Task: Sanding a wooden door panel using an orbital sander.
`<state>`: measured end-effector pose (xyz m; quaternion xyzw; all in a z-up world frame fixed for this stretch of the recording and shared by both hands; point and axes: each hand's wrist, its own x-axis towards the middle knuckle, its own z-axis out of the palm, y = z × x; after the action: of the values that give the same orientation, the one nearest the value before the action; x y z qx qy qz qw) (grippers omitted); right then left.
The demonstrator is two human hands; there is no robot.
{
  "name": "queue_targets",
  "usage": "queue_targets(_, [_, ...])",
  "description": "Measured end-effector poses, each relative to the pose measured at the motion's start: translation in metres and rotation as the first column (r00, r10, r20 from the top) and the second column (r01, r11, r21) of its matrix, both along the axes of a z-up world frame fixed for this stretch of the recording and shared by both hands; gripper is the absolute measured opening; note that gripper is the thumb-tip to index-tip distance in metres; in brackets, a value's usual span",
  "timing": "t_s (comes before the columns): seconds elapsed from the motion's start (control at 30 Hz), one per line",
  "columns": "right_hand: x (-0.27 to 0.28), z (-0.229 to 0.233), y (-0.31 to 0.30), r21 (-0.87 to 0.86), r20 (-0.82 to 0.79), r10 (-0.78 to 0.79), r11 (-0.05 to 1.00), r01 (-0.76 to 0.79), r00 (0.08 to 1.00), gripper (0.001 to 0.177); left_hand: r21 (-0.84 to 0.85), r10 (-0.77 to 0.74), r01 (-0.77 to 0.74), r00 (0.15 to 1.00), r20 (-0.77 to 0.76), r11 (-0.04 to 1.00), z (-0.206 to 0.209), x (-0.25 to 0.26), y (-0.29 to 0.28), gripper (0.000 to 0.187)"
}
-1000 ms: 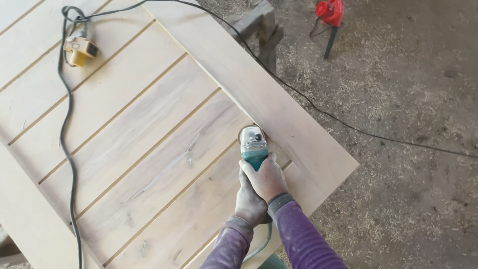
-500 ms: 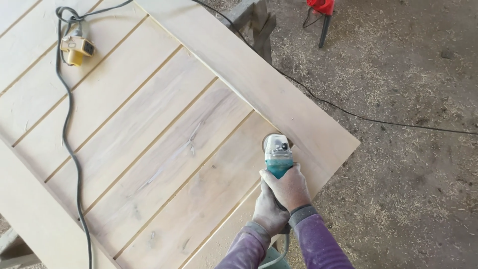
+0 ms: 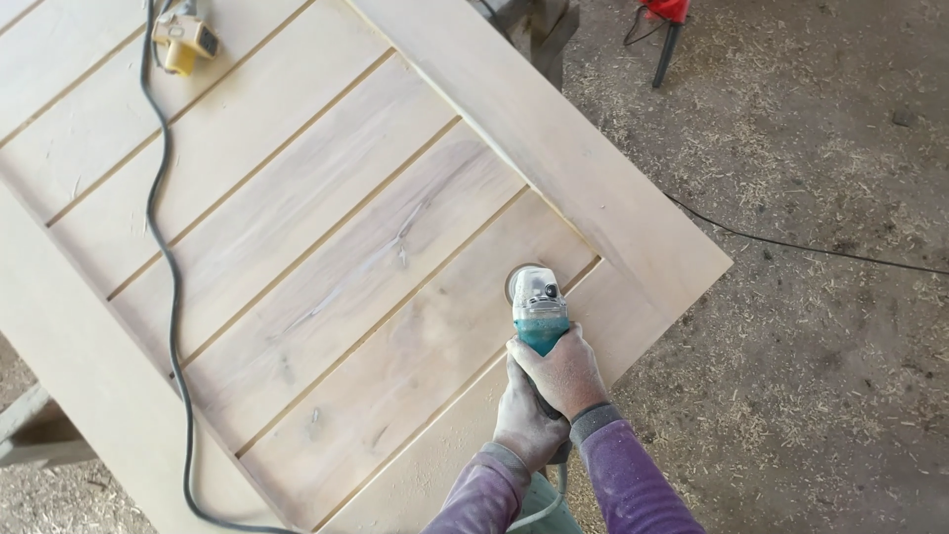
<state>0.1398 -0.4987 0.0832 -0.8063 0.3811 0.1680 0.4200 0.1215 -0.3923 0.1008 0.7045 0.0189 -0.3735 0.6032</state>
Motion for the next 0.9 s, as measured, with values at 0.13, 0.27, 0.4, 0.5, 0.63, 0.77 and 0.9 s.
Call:
queue_targets(0.13, [-0.009, 0.000, 0.021, -0.005, 0.004, 0.042, 0.999, -0.042, 0.999, 0.080, 0.120, 0.000, 0.010, 0.997, -0.078, 0.993, 0.003, -0.010, 0.018, 0.112])
queue_targets(0.27, [-0.015, 0.003, 0.040, -0.020, -0.011, 0.072, 0.997, -0.073, 0.997, 0.079, 0.051, 0.060, -0.058, 0.998, -0.035, 0.997, 0.003, -0.021, 0.035, 0.112])
queue_targets(0.4, [-0.021, 0.008, 0.060, -0.011, -0.039, 0.115, 0.993, -0.115, 0.993, 0.077, 0.091, 0.086, -0.079, 0.993, -0.078, 0.993, 0.003, -0.032, 0.053, 0.116])
queue_targets(0.5, [-0.028, 0.004, 0.074, -0.019, -0.043, 0.151, 0.988, -0.152, 0.988, 0.077, 0.086, 0.115, -0.107, 0.990, -0.087, 0.991, -0.001, -0.043, 0.066, 0.121])
queue_targets(0.63, [-0.038, 0.002, 0.089, -0.036, -0.064, 0.192, 0.980, -0.195, 0.979, 0.076, 0.031, 0.188, -0.186, 0.981, -0.049, 0.982, 0.000, -0.054, 0.082, 0.119])
queue_targets(0.77, [-0.048, 0.000, 0.102, -0.041, -0.062, 0.220, 0.974, -0.222, 0.974, 0.079, 0.015, 0.225, -0.225, 0.970, -0.092, 0.974, -0.002, -0.066, 0.093, 0.117])
queue_targets(0.9, [-0.060, -0.004, 0.114, -0.062, -0.063, 0.241, 0.968, -0.245, 0.969, 0.081, 0.006, 0.239, -0.240, 0.963, -0.124, 0.971, 0.000, -0.077, 0.107, 0.116])
